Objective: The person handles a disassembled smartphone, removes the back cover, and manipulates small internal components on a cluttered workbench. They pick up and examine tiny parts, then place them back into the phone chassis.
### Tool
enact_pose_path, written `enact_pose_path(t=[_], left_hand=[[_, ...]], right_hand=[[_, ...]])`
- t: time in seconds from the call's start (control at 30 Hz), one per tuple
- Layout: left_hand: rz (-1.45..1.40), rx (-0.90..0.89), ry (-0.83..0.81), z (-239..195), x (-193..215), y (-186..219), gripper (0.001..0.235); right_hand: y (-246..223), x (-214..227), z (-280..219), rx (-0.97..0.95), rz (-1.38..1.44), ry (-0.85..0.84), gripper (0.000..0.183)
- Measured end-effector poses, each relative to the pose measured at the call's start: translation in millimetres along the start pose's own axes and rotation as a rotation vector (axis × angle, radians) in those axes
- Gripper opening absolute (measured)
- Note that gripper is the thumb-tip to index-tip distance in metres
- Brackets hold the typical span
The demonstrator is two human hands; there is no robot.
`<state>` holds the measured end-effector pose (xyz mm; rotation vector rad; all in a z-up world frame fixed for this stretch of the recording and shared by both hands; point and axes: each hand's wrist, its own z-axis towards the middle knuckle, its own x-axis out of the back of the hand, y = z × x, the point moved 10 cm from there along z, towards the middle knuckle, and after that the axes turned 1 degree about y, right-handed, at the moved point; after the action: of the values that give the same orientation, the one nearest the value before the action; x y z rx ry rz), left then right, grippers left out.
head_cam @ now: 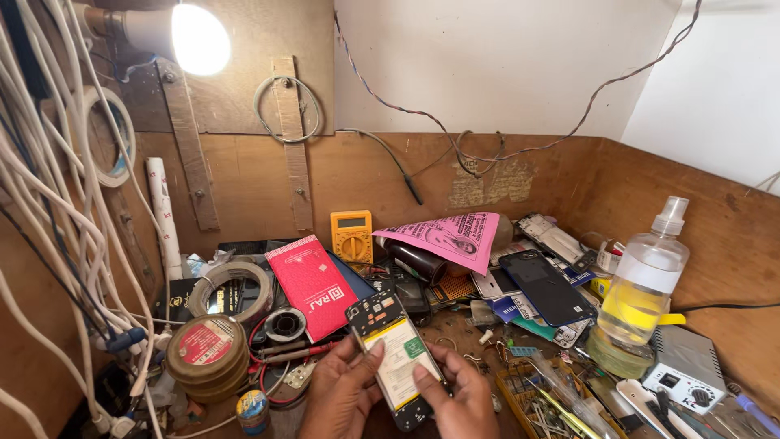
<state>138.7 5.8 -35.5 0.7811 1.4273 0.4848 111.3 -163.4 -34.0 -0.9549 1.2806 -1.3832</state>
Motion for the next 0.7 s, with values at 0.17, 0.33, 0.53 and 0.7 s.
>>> enact_pose_path(t=[0.17,0.33,0.53,0.7], left_hand=[[-0.038,-0.017,-0.253,-8.9,-37.2,-0.2,0.068],[0.018,-0.025,-0.304,-17.0,-48.0,5.9,0.084],[0.064,0.002,-0.281,-27.2,-47.3,7.2,0.074],[0.028,-0.004,-0.089,-25.9,-34.8,10.7,0.068]], right_hand=[[35.6,3.4,-3.5,-0.444,0.521,0.005,0.038],[42.3,-1.9,-9.5,-0.574,0.670,-0.063,0.034],[48.4,-13.9,-11.7,-0.611,0.700,-0.280,0.029],[64.7,-9.3,-0.1,-0.545,0.452,-0.189,0.038]])
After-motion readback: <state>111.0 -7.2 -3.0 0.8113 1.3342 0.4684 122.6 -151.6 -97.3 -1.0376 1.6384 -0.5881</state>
